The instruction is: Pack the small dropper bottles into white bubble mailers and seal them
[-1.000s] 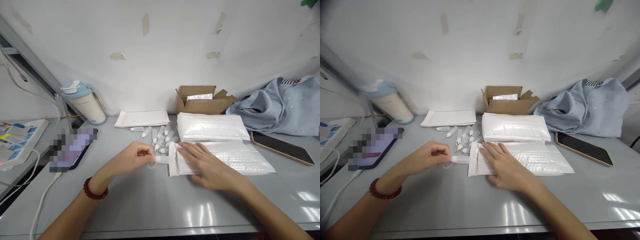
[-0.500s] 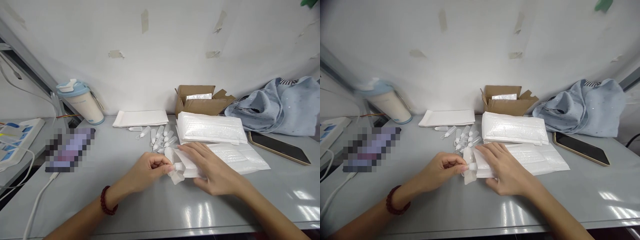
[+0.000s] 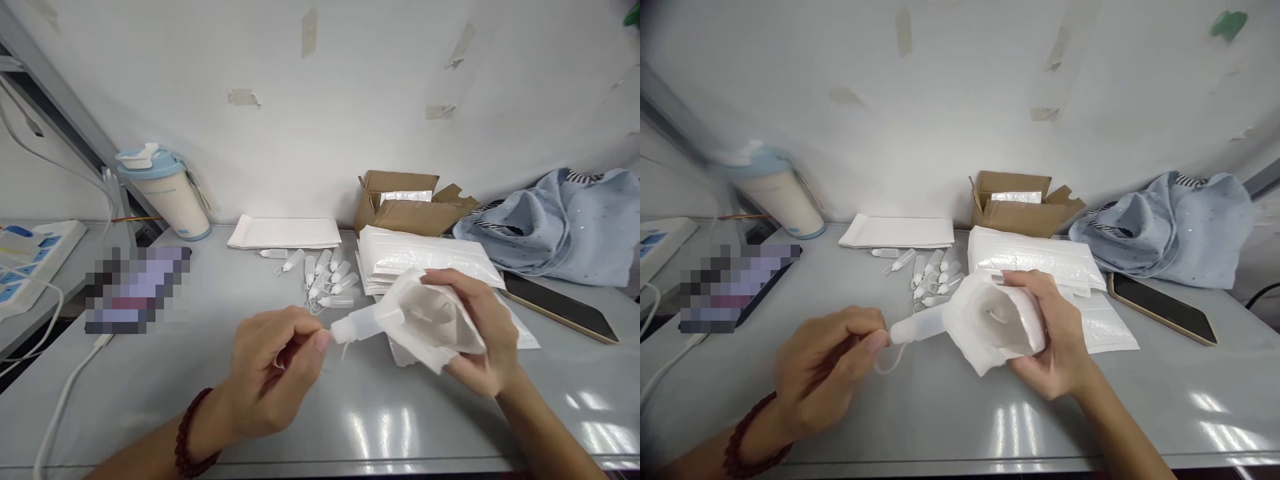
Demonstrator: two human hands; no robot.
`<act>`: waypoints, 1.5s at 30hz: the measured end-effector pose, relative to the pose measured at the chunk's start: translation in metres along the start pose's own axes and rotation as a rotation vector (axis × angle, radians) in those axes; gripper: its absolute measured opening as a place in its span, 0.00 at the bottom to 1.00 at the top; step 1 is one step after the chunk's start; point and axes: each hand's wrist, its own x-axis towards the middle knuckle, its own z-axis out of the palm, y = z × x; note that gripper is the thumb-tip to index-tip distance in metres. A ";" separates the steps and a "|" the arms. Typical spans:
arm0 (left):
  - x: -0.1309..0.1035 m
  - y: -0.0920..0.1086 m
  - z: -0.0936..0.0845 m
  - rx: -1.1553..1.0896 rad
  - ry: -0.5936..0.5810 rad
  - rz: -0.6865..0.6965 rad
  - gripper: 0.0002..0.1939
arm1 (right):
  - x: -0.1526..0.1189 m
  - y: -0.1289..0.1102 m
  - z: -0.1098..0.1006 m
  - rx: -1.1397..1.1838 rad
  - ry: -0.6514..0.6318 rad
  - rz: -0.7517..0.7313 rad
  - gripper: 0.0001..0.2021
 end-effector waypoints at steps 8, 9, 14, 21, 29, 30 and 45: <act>-0.006 0.002 0.000 0.036 -0.040 0.187 0.08 | 0.002 0.000 0.006 0.103 0.083 -0.080 0.28; -0.007 0.002 0.001 0.039 -0.051 0.199 0.08 | 0.002 0.000 0.007 0.108 0.059 -0.083 0.27; -0.008 -0.007 0.008 0.157 -0.121 0.234 0.07 | 0.000 -0.002 0.014 0.076 -0.133 -0.123 0.28; -0.013 -0.022 0.026 0.344 -0.296 0.305 0.14 | -0.007 -0.010 0.036 -0.005 -0.509 -0.058 0.33; -0.025 -0.031 0.044 0.467 -0.401 0.211 0.14 | -0.012 -0.018 0.050 -0.108 -0.619 -0.050 0.33; -0.024 -0.032 0.044 0.410 -0.444 0.149 0.13 | -0.012 -0.017 0.051 -0.108 -0.612 -0.037 0.33; 0.003 -0.028 0.030 -0.471 -0.418 -0.801 0.07 | -0.007 -0.019 0.037 0.031 -0.424 -0.014 0.33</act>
